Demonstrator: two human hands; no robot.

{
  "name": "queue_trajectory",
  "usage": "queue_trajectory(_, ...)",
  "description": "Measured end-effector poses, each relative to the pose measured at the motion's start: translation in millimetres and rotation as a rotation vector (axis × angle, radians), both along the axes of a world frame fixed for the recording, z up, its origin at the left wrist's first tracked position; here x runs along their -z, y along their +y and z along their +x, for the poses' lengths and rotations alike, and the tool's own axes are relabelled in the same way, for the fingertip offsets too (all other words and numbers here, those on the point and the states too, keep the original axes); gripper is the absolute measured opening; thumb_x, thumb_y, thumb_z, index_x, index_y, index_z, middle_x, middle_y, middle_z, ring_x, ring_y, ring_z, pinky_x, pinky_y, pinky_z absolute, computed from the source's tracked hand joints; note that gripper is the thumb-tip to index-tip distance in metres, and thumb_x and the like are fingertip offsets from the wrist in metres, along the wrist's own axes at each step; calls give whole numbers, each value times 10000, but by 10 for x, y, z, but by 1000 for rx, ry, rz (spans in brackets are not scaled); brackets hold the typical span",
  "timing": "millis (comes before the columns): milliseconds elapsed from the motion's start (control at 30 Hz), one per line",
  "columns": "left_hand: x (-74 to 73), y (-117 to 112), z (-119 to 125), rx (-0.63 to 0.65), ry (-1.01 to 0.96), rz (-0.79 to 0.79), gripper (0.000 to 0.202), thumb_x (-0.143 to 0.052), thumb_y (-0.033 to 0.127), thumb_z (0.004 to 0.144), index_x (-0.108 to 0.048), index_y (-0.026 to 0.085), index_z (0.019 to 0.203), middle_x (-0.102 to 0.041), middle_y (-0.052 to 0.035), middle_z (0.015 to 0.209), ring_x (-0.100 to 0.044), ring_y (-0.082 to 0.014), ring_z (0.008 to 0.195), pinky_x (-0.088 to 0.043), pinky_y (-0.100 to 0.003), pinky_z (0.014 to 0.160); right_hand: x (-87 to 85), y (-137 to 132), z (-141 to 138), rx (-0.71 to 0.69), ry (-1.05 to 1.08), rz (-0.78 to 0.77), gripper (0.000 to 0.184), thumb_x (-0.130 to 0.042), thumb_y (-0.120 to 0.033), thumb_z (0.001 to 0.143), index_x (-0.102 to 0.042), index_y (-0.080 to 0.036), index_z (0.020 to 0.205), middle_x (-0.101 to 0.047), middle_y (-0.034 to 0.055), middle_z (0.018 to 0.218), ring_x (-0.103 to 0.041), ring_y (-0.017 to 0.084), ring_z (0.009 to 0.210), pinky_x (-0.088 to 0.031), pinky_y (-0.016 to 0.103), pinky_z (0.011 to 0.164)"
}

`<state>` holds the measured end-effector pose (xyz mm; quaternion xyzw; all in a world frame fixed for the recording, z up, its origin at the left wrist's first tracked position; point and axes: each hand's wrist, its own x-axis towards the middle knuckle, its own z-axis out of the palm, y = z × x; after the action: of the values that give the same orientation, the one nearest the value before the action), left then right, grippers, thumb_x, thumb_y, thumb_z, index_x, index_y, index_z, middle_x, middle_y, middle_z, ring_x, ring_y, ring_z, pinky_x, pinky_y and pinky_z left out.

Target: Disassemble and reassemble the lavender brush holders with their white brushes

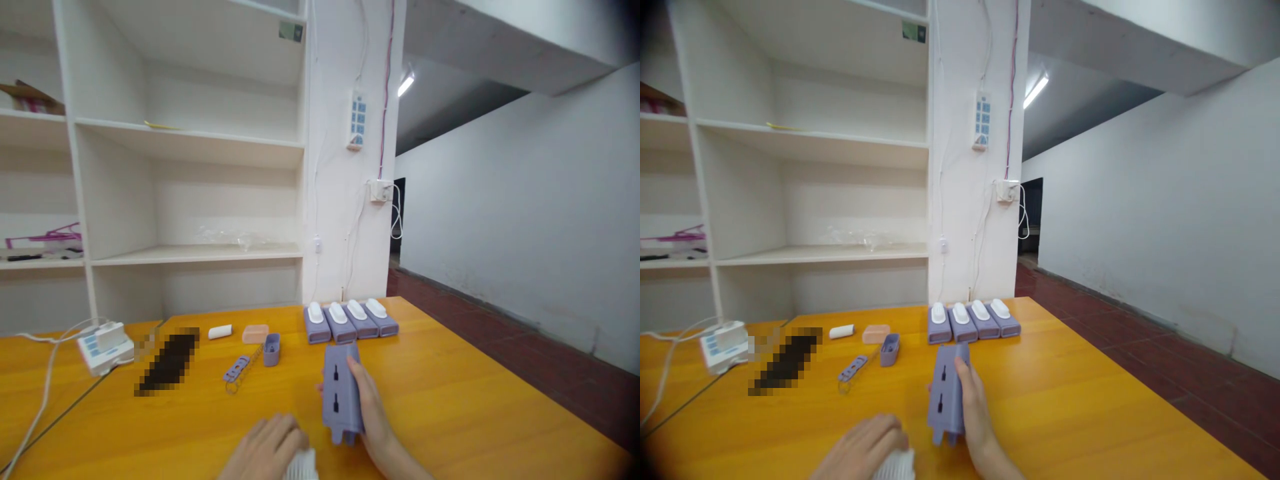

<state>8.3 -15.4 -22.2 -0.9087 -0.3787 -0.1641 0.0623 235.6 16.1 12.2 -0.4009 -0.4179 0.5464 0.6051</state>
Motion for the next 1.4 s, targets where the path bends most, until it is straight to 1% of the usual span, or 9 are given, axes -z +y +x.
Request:
queue_trajectory(100, -9, 156, -247, -291, -2, 154, 622, -568, 62, 749, -609, 266, 1335, -686, -93, 1321, -663, -327, 1156, -507, -420, 973, 140, 128, 3, 103, 13, -44, 627, -651, -703, 799, -635, -201, 1176, -757, 84, 1127, -710, 334, 1080, -577, 424, 894)
queue_trajectory(200, 44, 242, -431, -442, -68, 292, 672, -514, 82, 796, -519, 215, 1455, -615, -142, 1425, -600, -342, 1277, -496, -451, 1013, 203, 199, 50, 178, -51, -86, 752, -741, -659, 721, -581, -247, 1329, -676, 66, 1339, -585, 324, 1291, -465, 414, 1080)
queue_trajectory(467, 204, 220, 41, -271, -21, 605, 731, -609, 551, 899, -384, 307, 1551, -592, -141, 1467, -593, -330, 1289, -501, -443, 996, 321, 173, 4, 55, -82, -18, 759, -789, -652, 668, -685, -243, 1298, -548, 84, 1500, -381, 329, 1469, -318, 426, 1203)
queue_trajectory(700, -5, 232, 84, -92, 73, 673, 549, -600, 478, 950, -497, 339, 1471, -567, -94, 1502, -529, -266, 1369, -48, -520, 1272, 413, 148, -128, -199, 92, 86, 724, -733, -724, 727, -652, -329, 1329, -449, 56, 1577, -353, 310, 1487, -425, 442, 1120)
queue_trajectory(867, -219, 307, -334, -171, 10, 314, 695, -658, 380, 909, -384, 337, 1546, -371, -90, 1631, -437, -345, 1446, -329, -604, 1189, 313, 112, -50, -2, -425, 322, 542, -659, -615, 856, -689, -265, 1269, -493, 100, 1539, -413, 311, 1452, -421, 411, 1151)
queue_trajectory(1000, -341, 414, -632, -200, -8, 173, 683, -577, 466, 974, -264, 415, 1579, -296, -39, 1662, -366, -345, 1486, -369, -623, 1160, 328, 120, -23, 80, -681, 476, 365, -558, -443, 934, -680, -257, 1223, -517, 123, 1500, -515, 305, 1371, -547, 395, 1023)
queue_trajectory(1133, -361, 499, -758, -232, -27, 198, 689, -565, 441, 987, -229, 410, 1587, -282, -47, 1668, -345, -345, 1495, -315, -660, 1168, 309, 141, -26, 118, -911, 565, 307, -511, -294, 932, -670, -272, 1193, -524, 101, 1483, -514, 283, 1373, -491, 409, 1091)
queue_trajectory(1300, -215, 608, -755, -321, -69, 338, 878, -556, 27, 846, -243, 363, 1594, -282, -59, 1672, -301, -330, 1517, -177, -673, 1215, 69, 375, -126, 184, -1265, 568, 409, -496, -178, 886, -626, -212, 1272, -483, 118, 1518, -479, 260, 1401, -388, 376, 1171)
queue_trajectory(1400, -172, 609, -703, -317, -106, 386, 940, -537, -27, 772, -250, 317, 1598, -311, -64, 1663, -312, -318, 1514, -167, -630, 1240, -92, 691, -296, 278, -1459, 498, 491, -491, -157, 883, -577, -184, 1365, -488, 155, 1516, -482, 292, 1385, -389, 409, 1139)
